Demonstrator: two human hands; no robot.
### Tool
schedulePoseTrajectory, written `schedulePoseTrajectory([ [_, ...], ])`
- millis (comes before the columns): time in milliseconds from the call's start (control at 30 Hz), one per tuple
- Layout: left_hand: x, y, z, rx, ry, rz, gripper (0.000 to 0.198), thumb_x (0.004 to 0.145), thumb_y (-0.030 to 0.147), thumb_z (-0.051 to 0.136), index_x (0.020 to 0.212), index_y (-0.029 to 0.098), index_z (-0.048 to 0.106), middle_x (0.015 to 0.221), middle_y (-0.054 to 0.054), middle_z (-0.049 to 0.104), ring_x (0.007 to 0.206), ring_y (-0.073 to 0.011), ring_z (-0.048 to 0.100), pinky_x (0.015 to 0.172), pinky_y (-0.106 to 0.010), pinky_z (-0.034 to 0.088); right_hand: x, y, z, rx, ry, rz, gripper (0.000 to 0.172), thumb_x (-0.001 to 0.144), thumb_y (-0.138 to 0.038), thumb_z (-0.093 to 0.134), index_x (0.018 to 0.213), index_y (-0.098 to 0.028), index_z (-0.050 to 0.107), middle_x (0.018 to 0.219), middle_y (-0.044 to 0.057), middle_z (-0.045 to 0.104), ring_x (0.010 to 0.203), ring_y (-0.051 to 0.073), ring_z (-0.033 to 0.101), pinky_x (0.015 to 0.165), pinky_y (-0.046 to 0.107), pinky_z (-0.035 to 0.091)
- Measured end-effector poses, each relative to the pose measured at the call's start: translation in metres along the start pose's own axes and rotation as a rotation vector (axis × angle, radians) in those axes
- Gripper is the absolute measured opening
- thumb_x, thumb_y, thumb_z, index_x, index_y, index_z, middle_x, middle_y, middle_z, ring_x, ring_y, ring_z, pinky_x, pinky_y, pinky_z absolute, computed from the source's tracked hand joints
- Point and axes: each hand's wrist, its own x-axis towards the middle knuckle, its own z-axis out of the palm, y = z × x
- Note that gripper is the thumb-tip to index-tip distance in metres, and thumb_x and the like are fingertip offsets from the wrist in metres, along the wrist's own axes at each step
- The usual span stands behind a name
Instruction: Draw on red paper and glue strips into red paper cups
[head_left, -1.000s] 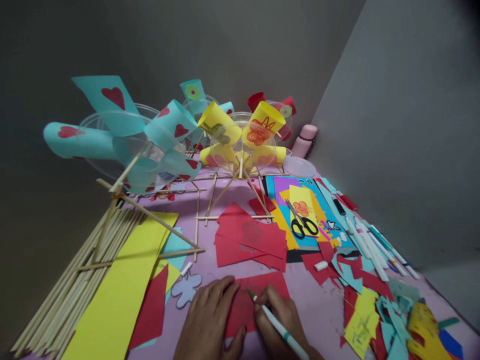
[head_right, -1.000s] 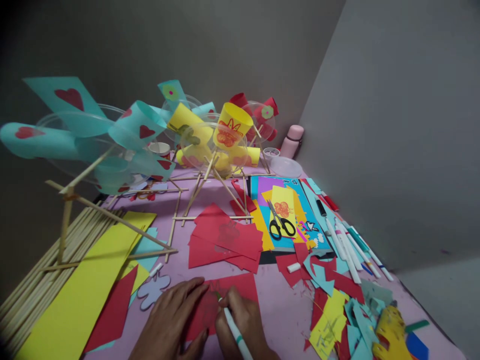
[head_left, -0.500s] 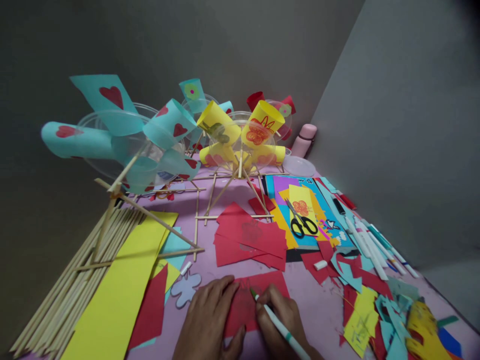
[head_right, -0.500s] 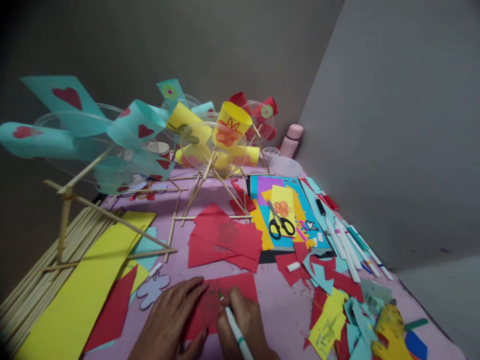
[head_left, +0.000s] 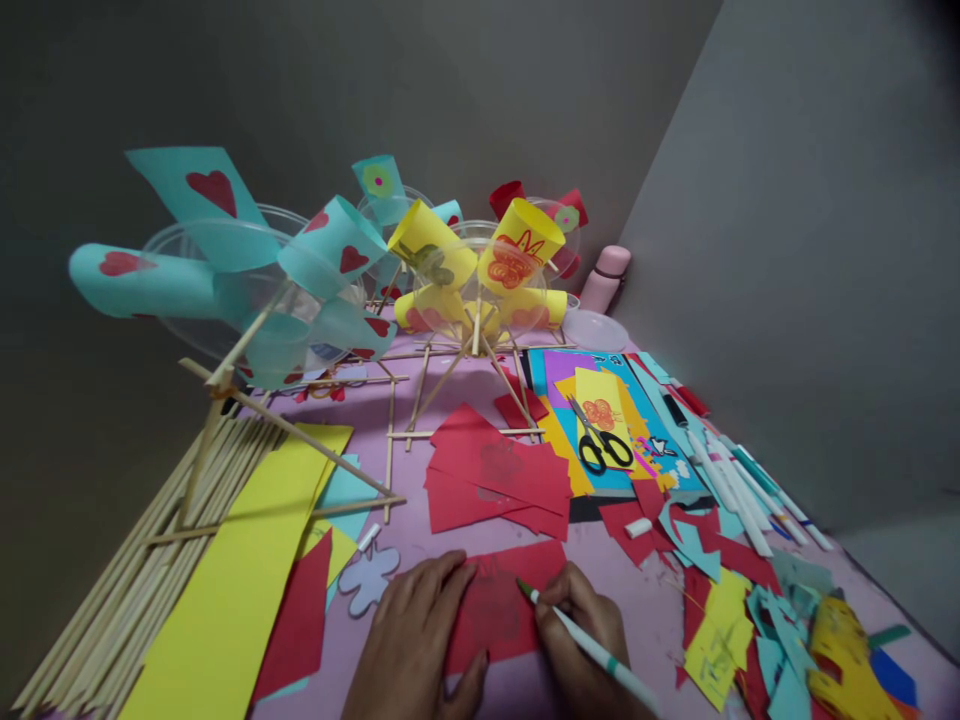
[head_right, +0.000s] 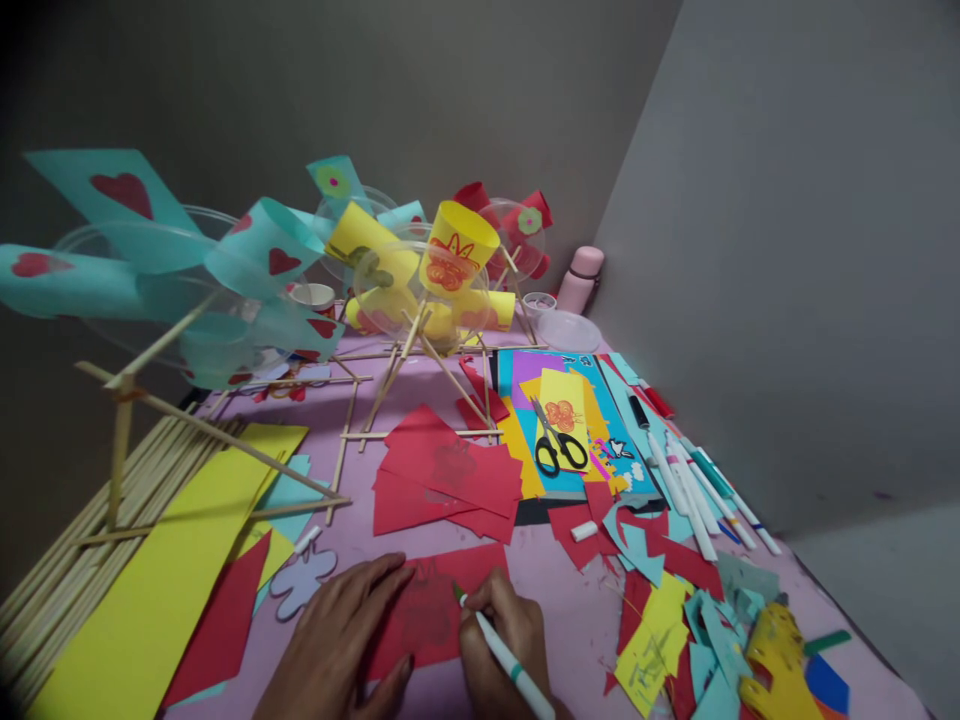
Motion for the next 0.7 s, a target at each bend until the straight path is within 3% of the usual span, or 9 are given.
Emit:
schedulePoseTrajectory([
  [167,-0.0002,0.0002,-0.0005,-0.008,0.007,0.009,0.056,0.073,0.024,0.060,0.127,0.019,0.049,0.123,-0.010,0.061,0.107,-0.0273,0.058,0.087,-0.041,0.050,0.0005,-0.0009,-0.0002,-0.039,0.002,-0.053,0.010,0.066,-0.022,0.049,0.058,-0.023,0.046,0.042,-0.007,0.044,0.039,0.011,0.040,0.041,0.022,0.030],
  [467,-0.0011,0.0006,-0.0016,-0.008,0.021,-0.004,0.055,0.074,0.024,0.059,0.128,0.020,0.048,0.123,-0.009,0.062,0.108,-0.0268,0.059,0.088,-0.040,0.050,0.0017,-0.0014,-0.0011,-0.011,-0.015,-0.025,0.008,0.069,-0.022,0.048,0.062,-0.023,0.046,0.044,-0.009,0.039,0.039,0.010,0.037,0.039,0.021,0.029],
  [700,-0.0044,0.0005,-0.0010,-0.007,0.080,-0.002,0.061,0.080,0.037,0.060,0.134,0.017,0.039,0.125,-0.012,0.061,0.111,-0.0265,0.058,0.091,-0.039,0.049,0.0059,-0.0096,-0.0061,-0.024,-0.114,-0.126,0.008,0.072,-0.022,0.049,0.064,-0.022,0.046,0.045,-0.009,0.040,0.038,0.011,0.040,0.038,0.020,0.031],
])
